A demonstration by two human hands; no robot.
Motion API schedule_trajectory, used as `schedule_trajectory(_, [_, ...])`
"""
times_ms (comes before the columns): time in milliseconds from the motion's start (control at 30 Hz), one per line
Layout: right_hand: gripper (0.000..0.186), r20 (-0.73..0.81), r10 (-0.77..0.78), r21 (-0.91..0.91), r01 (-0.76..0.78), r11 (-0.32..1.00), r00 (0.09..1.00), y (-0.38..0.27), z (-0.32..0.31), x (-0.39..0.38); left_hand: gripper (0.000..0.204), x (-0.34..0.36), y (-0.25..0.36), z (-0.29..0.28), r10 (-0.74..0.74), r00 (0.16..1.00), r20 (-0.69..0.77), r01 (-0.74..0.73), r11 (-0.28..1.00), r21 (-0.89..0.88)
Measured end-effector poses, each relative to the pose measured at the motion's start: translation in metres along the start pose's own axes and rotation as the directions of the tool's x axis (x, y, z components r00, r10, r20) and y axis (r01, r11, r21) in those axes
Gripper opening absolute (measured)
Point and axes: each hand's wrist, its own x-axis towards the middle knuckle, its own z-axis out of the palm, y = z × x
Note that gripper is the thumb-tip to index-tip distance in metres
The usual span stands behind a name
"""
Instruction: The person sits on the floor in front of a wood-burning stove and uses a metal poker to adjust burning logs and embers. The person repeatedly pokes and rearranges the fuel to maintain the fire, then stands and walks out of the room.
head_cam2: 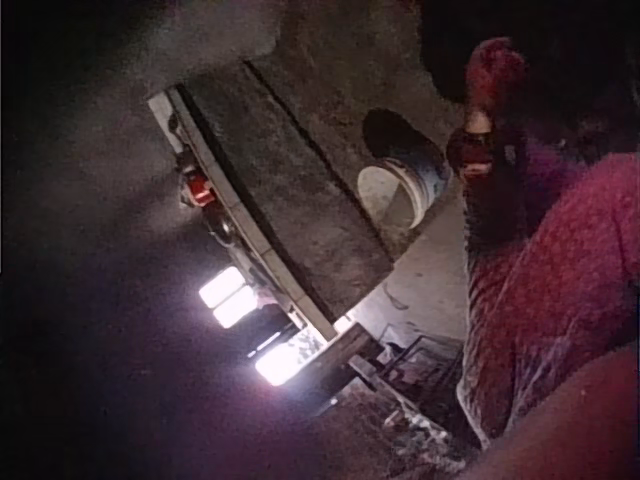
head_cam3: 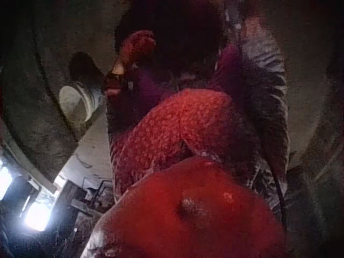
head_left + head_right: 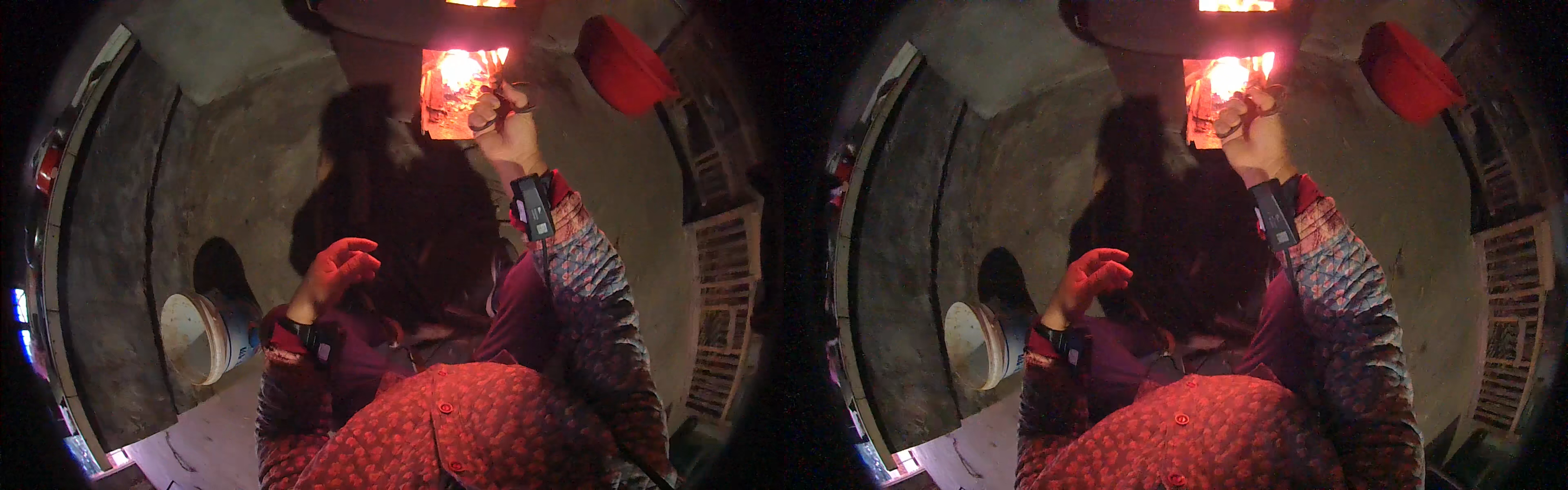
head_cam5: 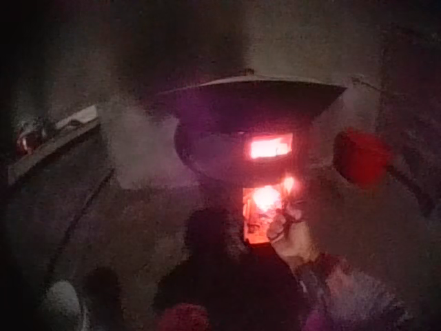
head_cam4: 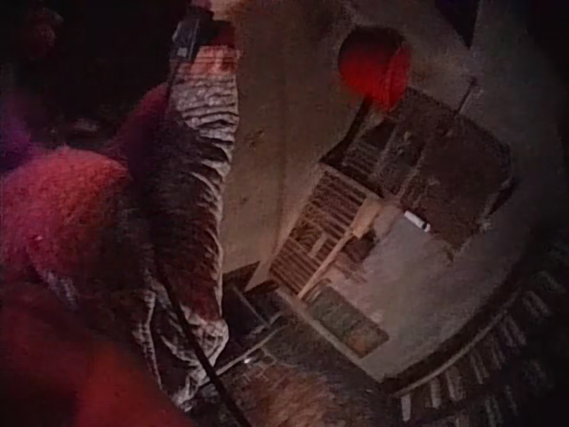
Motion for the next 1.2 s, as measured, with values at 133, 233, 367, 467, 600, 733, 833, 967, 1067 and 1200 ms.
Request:
schedule_trajectory(133, [0.021, -0.084, 0.051, -0.048, -0.055, 0.997, 0.995, 0.009, 0.017, -0.037, 0.04, 0.002, 0.001, 0.003, -0.003, 1.0, 0.001, 0.003, 0.999, 0.05])
schedule_trajectory(233, [0.021, -0.107, 0.124, -0.097, -0.134, 0.986, 0.987, 0.011, 0.023, -0.063, 0.039, 0.005, 0.001, 0.005, 0.023, 0.999, 0.034, -0.025, 0.998, 0.062])
schedule_trajectory(367, [0.022, -0.123, 0.215, -0.208, -0.237, 0.949, 0.969, 0.0, 0.02, -0.093, 0.037, 0.009, 0.0, 0.008, 0.007, 1.0, 0.031, -0.01, 0.995, 0.104])
schedule_trajectory(467, [0.022, -0.16, 0.208, -0.263, -0.244, 0.933, 0.965, -0.009, 0.015, -0.104, 0.037, 0.01, 0.0, 0.01, 0.018, 0.999, 0.048, -0.023, 0.994, 0.105])
schedule_trajectory(600, [0.023, -0.232, 0.141, -0.313, -0.211, 0.926, 0.963, -0.021, 0.006, -0.103, 0.037, 0.012, -0.001, 0.011, 0.014, 0.999, 0.053, -0.021, 0.991, 0.133])
schedule_trajectory(733, [0.029, -0.282, 0.088, -0.353, -0.188, 0.917, 0.955, -0.036, -0.005, -0.088, 0.037, 0.012, -0.004, 0.01, 0.002, 0.998, 0.059, -0.009, 0.993, 0.119])
schedule_trajectory(833, [0.033, -0.209, 0.09, -0.254, -0.143, 0.957, 0.974, -0.039, -0.017, -0.077, 0.037, 0.012, -0.006, 0.011, 0.017, 0.999, 0.043, -0.023, 0.991, 0.129])
schedule_trajectory(967, [0.037, -0.233, 0.035, -0.271, -0.1, 0.957, 0.972, -0.039, -0.028, -0.07, 0.037, 0.012, -0.003, 0.013, 0.019, 0.999, 0.033, -0.024, 0.99, 0.139])
schedule_trajectory(1067, [0.041, -0.169, 0.058, -0.246, -0.099, 0.964, 0.984, -0.04, -0.029, -0.071, 0.037, 0.011, 0.0, 0.014, 0.012, 0.999, 0.044, -0.019, 0.987, 0.159])
schedule_trajectory(1200, [0.046, -0.145, 0.043, -0.257, -0.079, 0.963, 0.988, -0.04, -0.021, -0.073, 0.038, 0.012, 0.004, 0.013, 0.005, 0.999, 0.05, -0.013, 0.988, 0.156])
